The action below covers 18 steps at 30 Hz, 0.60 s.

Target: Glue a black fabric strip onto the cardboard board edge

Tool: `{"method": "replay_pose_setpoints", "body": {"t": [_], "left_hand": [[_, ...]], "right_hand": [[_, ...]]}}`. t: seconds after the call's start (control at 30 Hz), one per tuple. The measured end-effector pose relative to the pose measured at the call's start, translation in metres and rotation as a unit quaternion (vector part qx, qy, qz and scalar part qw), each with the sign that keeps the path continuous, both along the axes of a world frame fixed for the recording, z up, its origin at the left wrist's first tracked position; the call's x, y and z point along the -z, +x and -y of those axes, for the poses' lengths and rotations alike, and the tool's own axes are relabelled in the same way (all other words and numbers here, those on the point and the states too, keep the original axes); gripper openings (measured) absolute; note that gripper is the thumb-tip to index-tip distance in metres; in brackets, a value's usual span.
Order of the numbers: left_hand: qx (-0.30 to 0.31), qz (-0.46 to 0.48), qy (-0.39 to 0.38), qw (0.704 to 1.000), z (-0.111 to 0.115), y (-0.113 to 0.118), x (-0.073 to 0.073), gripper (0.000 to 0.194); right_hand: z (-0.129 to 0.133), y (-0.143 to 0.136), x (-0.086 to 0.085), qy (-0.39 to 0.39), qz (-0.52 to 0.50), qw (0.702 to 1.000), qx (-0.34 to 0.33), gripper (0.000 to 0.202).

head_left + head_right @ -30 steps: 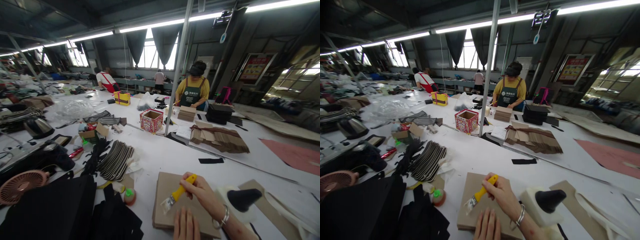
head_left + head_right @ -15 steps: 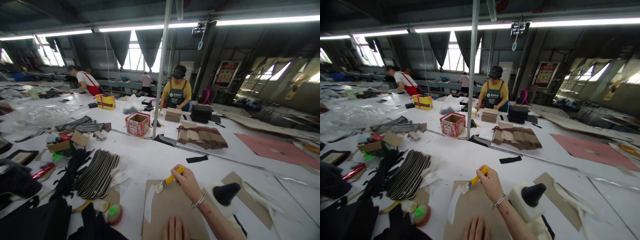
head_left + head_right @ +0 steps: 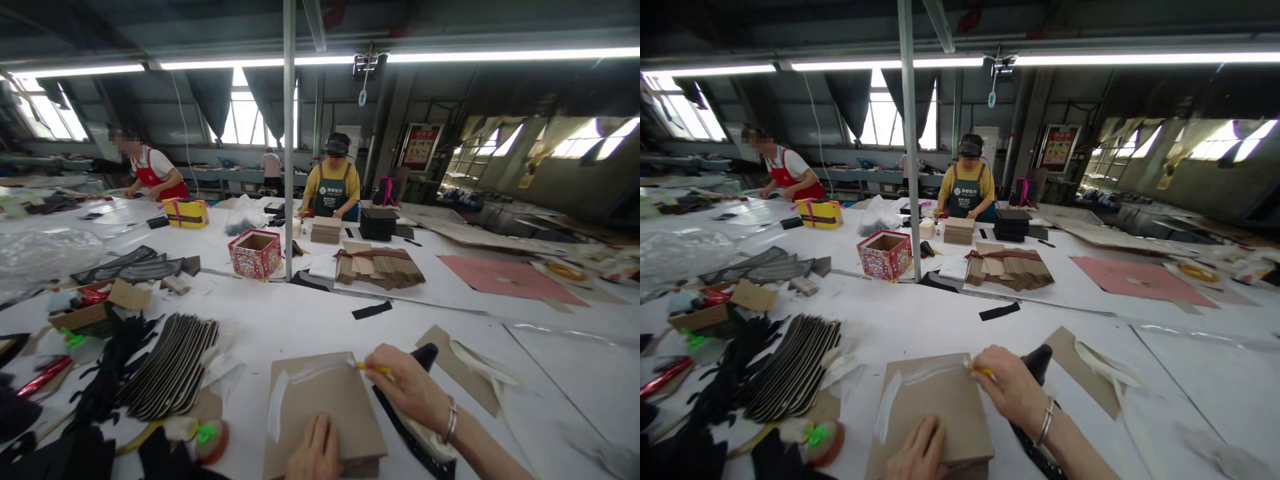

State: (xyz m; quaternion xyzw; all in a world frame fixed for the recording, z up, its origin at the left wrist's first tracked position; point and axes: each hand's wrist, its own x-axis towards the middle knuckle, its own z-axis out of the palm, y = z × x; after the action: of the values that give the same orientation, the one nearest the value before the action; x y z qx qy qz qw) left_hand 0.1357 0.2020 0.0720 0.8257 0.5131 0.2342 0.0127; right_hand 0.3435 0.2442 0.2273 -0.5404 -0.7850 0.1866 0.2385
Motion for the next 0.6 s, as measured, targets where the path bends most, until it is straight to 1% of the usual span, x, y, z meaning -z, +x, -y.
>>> {"method": "replay_pose_setpoints", "body": {"t": [0.07,0.1,0.17,0.23,0.3,0.33,0.37,0.4,0.43,0.47,0.53,0.6], "left_hand": [[0.009,-0.002,-0.048,0.999,-0.003,-0.001,-0.005,0.053],[0.014,-0.007,-0.071,0.997,-0.004,-0.001,-0.008,0.055],[0.024,-0.025,-0.117,0.993,-0.006,0.000,-0.015,0.056],[0.035,-0.046,-0.160,0.986,-0.008,0.001,-0.026,0.055],[0.045,-0.069,-0.200,0.976,-0.009,0.003,-0.039,0.052],[0.050,-0.082,-0.215,0.972,-0.010,0.003,-0.046,0.051],[0.056,-0.095,-0.223,0.968,-0.010,0.003,-0.054,0.049],[0.065,-0.111,-0.225,0.966,-0.010,0.003,-0.061,0.046],[0.076,-0.128,-0.223,0.963,-0.009,0.002,-0.068,0.042],[0.090,-0.145,-0.218,0.961,-0.009,0.002,-0.074,0.037],[0.124,-0.176,-0.209,0.954,-0.009,-0.001,-0.084,0.029],[0.155,-0.198,-0.203,0.946,-0.009,-0.003,-0.091,0.022]], "right_hand": [[0.022,-0.012,-0.002,0.010,0.105,0.990,-0.098,0.019],[0.032,-0.017,-0.002,0.008,0.138,0.982,-0.126,0.018],[0.051,-0.020,-0.004,-0.003,0.167,0.974,-0.152,0.016],[0.065,-0.016,-0.009,-0.025,0.143,0.979,-0.141,0.016],[0.077,-0.005,-0.015,-0.062,0.061,0.993,-0.081,0.016],[0.084,0.003,-0.017,-0.079,0.005,0.996,-0.036,0.018],[0.091,0.012,-0.016,-0.088,-0.059,0.994,0.020,0.020],[0.100,0.022,-0.014,-0.091,-0.123,0.985,0.080,0.022],[0.109,0.031,-0.008,-0.083,-0.185,0.969,0.143,0.024],[0.120,0.040,-0.001,-0.064,-0.243,0.946,0.205,0.027],[0.143,0.054,0.019,-0.008,-0.340,0.887,0.311,0.031],[0.167,0.062,0.041,0.051,-0.392,0.830,0.393,0.036]]}}
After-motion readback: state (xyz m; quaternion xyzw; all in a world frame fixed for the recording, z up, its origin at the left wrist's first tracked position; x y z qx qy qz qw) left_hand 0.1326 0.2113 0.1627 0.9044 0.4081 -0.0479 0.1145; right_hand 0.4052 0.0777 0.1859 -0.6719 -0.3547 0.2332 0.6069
